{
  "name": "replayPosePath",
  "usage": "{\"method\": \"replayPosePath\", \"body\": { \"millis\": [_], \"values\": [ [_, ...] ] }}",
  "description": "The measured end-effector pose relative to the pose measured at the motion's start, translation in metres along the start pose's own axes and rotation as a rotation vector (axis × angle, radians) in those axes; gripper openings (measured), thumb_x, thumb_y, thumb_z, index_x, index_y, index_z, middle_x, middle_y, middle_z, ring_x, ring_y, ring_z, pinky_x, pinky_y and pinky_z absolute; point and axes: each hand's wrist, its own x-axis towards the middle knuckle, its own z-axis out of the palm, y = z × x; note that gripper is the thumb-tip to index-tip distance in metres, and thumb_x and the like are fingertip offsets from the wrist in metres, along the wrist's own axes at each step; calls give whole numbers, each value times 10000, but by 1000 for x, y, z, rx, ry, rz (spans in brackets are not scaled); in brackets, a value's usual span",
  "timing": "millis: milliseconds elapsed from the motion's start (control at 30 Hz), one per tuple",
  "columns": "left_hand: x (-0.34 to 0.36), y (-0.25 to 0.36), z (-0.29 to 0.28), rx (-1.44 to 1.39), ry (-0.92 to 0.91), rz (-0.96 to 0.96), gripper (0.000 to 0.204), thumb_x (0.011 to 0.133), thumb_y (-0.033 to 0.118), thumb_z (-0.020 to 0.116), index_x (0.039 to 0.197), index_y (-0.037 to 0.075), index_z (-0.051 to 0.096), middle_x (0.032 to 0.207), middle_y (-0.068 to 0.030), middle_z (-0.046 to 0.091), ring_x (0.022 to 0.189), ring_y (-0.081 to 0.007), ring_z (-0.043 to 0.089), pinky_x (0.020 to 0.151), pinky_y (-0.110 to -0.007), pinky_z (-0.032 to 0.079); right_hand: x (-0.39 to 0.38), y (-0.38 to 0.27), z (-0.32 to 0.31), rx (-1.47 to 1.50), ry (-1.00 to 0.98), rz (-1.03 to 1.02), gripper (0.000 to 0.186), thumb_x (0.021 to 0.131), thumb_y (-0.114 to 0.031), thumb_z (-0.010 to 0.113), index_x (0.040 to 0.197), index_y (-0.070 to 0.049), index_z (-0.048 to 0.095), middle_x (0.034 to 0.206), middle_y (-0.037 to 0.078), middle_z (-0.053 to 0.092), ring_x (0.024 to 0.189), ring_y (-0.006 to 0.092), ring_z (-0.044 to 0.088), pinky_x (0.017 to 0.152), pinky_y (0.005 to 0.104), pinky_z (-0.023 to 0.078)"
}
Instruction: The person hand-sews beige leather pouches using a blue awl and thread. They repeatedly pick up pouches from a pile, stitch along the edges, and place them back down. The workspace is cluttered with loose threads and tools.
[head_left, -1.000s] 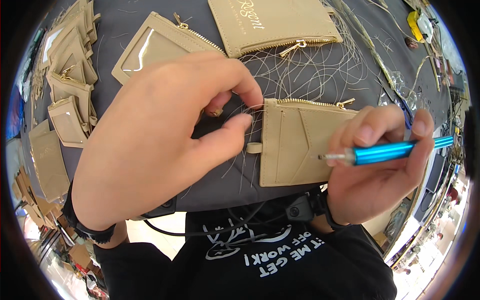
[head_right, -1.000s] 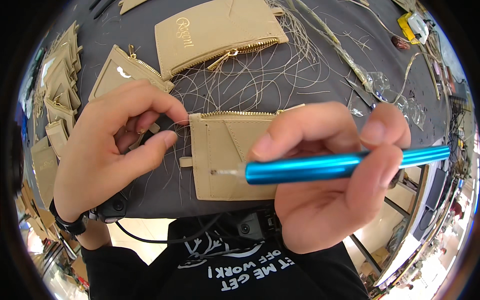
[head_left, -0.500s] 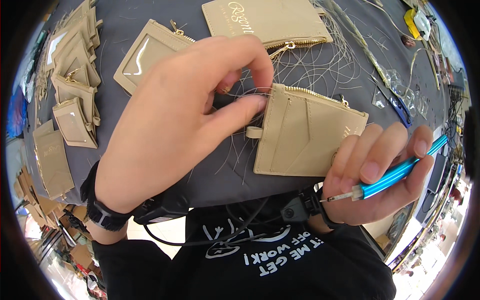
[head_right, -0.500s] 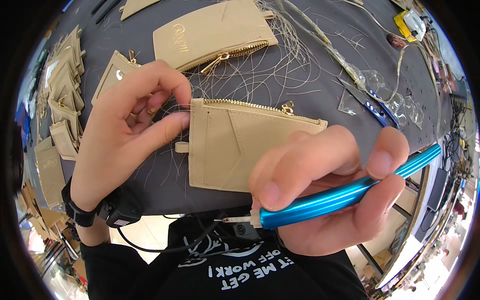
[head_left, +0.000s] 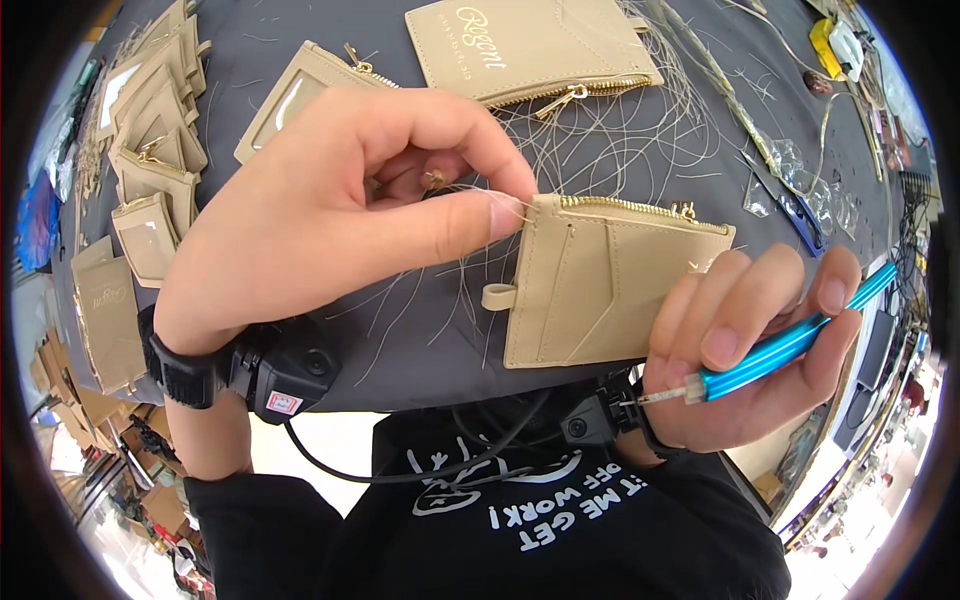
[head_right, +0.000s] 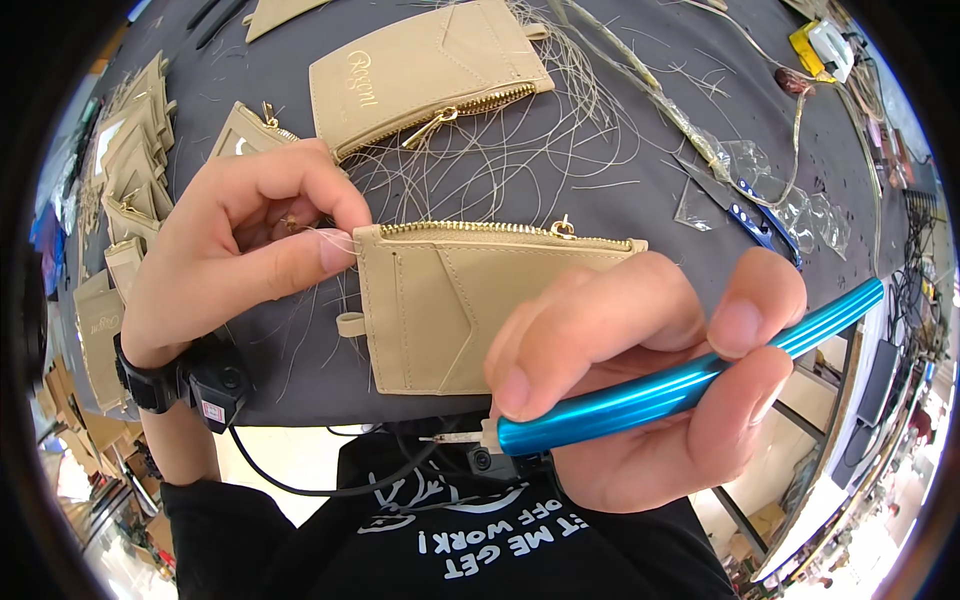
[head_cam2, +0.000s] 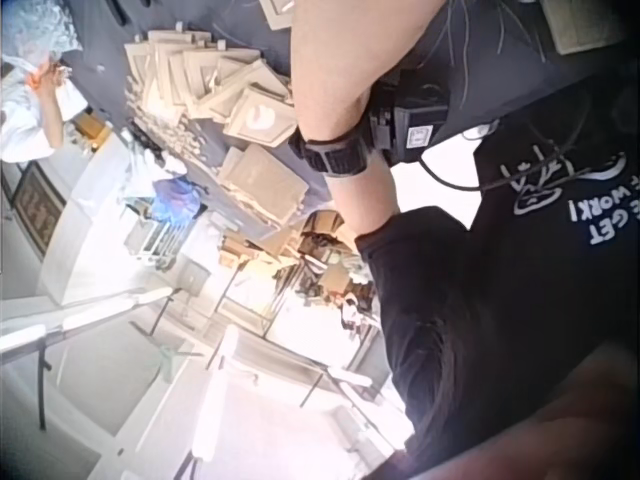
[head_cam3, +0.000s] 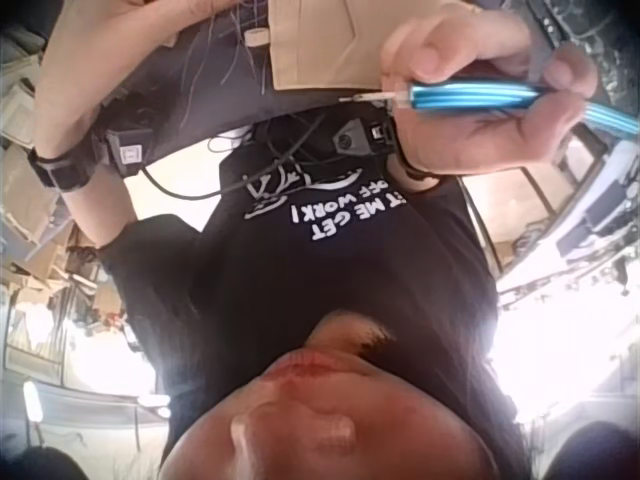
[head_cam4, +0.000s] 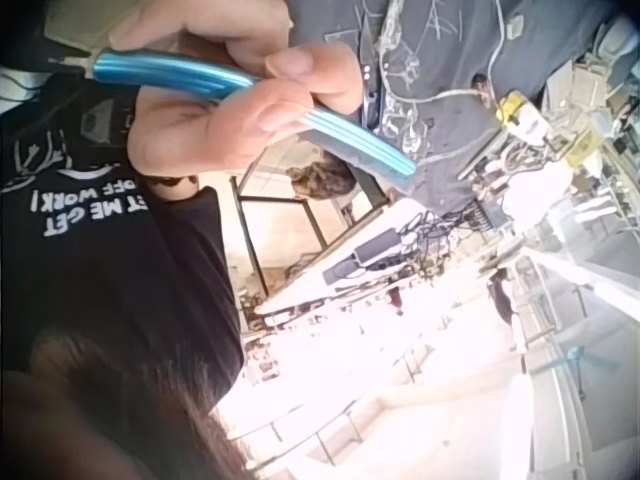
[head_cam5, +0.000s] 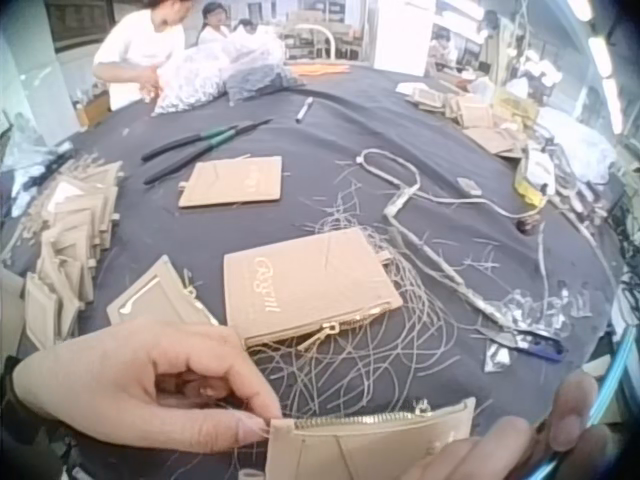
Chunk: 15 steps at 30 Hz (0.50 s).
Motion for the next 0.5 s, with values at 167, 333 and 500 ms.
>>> {"method": "replayPosePath", "body": {
  "millis": [167,333,500],
  "values": [
    [1,2,1,30,-2,-15,86,879,55,621,947,4,606,789,56,516,678,8,422,591,-165,328,1,0,0,1,-12,5,266,1052,-338,252,1068,-109,386,673,118,529,429,170,422,356,278,385],
    [1,3,5,27,6,-4,70,867,52,608,917,9,584,791,61,485,654,2,385,569,-174,304,1,0,0,-15,-16,3,269,1053,-338,242,1070,-109,384,667,117,527,416,161,405,354,274,377],
    [-2,-1,12,303,131,252,89,795,-11,599,878,15,583,790,32,478,615,-27,394,531,-194,300,1,2,-2,-47,-9,7,272,1054,-328,223,1072,-108,381,667,123,529,407,161,403,341,270,389]
  ]
}}
